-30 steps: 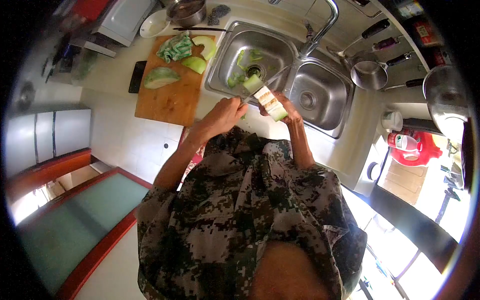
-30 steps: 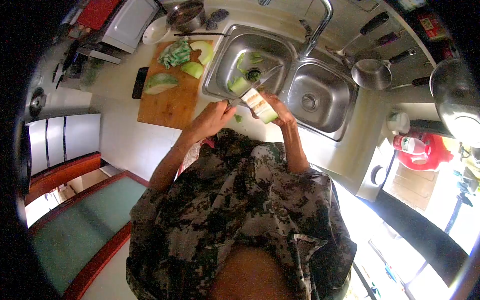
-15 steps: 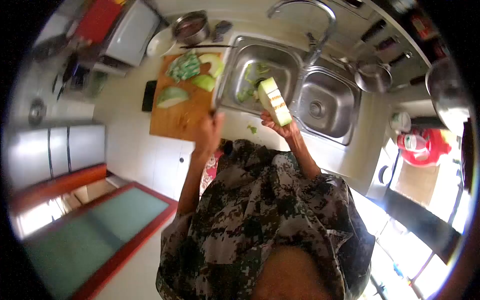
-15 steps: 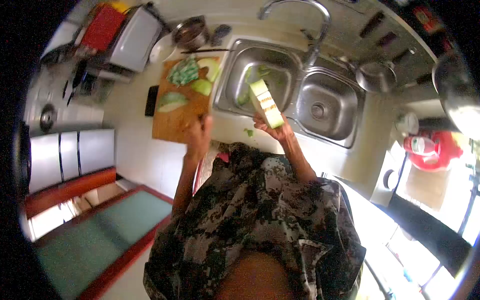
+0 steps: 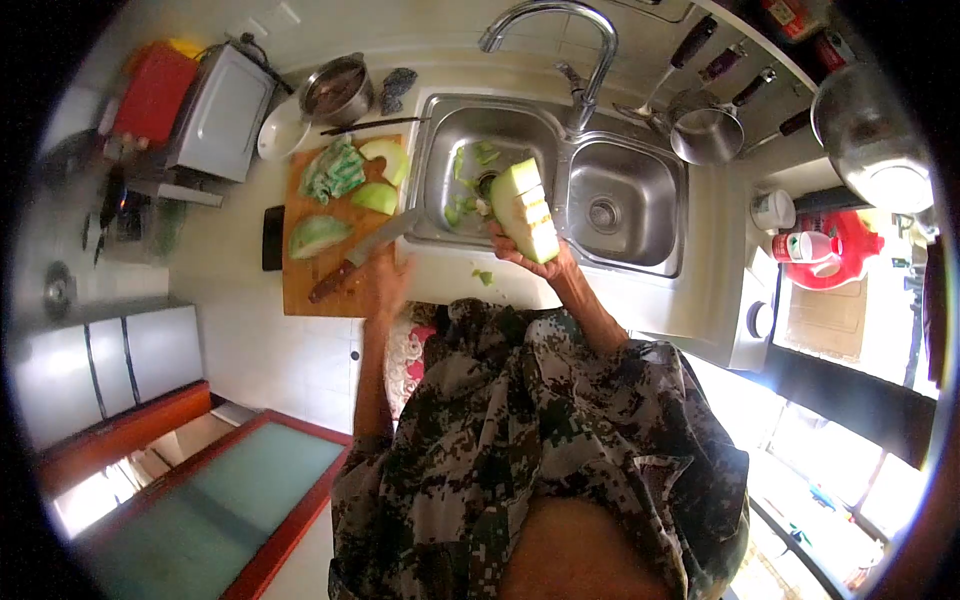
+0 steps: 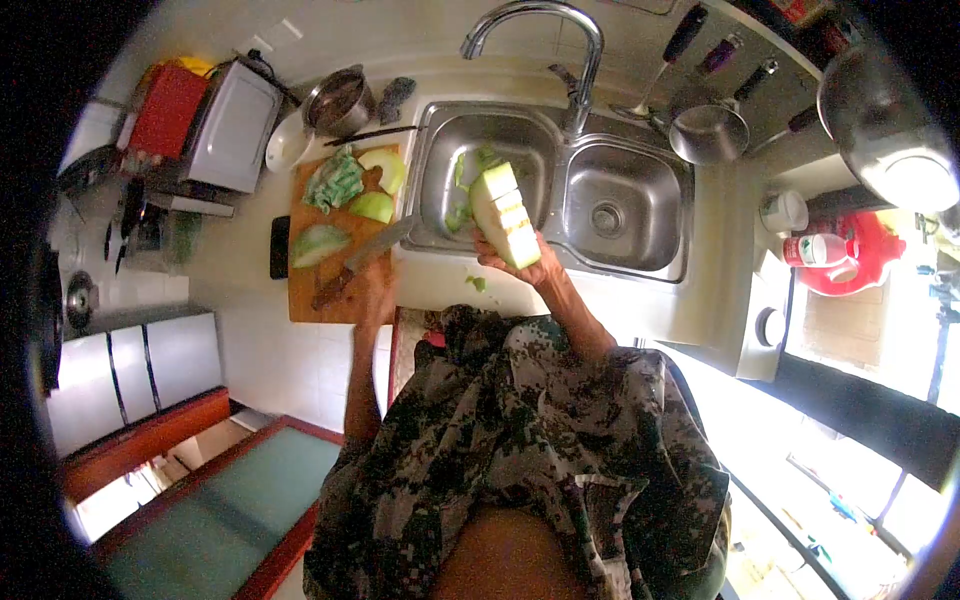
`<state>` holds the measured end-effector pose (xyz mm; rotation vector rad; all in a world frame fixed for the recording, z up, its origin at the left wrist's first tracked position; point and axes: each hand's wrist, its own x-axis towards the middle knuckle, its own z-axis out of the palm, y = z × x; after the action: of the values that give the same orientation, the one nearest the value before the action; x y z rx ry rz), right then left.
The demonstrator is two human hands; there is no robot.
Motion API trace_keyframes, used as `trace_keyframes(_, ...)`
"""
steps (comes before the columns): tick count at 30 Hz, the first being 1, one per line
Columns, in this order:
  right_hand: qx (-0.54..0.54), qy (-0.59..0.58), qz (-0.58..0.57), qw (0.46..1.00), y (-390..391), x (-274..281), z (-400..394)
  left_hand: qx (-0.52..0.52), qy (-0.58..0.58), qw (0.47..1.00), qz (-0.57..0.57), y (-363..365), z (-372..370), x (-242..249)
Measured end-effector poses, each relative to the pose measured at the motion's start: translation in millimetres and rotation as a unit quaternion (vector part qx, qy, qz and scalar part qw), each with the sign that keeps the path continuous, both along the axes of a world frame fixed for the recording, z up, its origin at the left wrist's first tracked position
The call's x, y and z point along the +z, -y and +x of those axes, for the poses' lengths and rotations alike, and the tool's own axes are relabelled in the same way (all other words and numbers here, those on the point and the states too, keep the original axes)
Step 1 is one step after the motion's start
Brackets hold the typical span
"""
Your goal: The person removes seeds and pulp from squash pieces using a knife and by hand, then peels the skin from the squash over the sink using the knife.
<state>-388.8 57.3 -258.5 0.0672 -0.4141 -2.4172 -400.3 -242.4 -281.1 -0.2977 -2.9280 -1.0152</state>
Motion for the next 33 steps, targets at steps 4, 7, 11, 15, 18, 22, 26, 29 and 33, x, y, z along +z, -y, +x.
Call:
trace_keyframes(4, -0.108, -0.112, 0.495, 0.855, 12, 8, -3, -0.076, 0.379, 0.732, 0.561, -122, 19, 68)
trace_keyframes(7, -0.141, -0.102, 0.546, 0.819, 24, 19, -9, -0.077, 0.326, 0.704, 0.626, -135, 12, 66)
trace_keyframes(11, -0.169, -0.216, 0.67, 0.69, 30, 11, -19, -0.052, 0.318, 0.688, 0.65, -132, 0, 66)
trace_keyframes(15, -0.187, -0.276, 0.706, 0.625, 31, 31, -24, -0.033, 0.301, 0.716, 0.629, -127, -3, 68)
trace_keyframes(18, -0.088, -0.193, 0.657, 0.723, 21, 39, -27, 0.006, 0.261, 0.779, 0.57, -128, -7, 77)
trace_keyframes(22, -0.166, -0.11, 0.368, 0.908, 15, 37, -26, 0.031, 0.115, 0.931, 0.346, -123, -14, 76)
trace_keyframes(26, -0.184, -0.148, 0.603, 0.762, 28, 33, -28, -0.006, 0.038, 0.919, 0.392, -134, -5, 71)
trace_keyframes(29, -0.215, -0.115, 0.585, 0.773, 33, 36, -30, -0.022, -0.001, 0.927, 0.375, -140, -5, 56)
trace_keyframes(33, -0.191, -0.175, 0.614, 0.745, 26, 23, -39, 0.033, 0.161, 0.856, 0.489, -145, -2, 73)
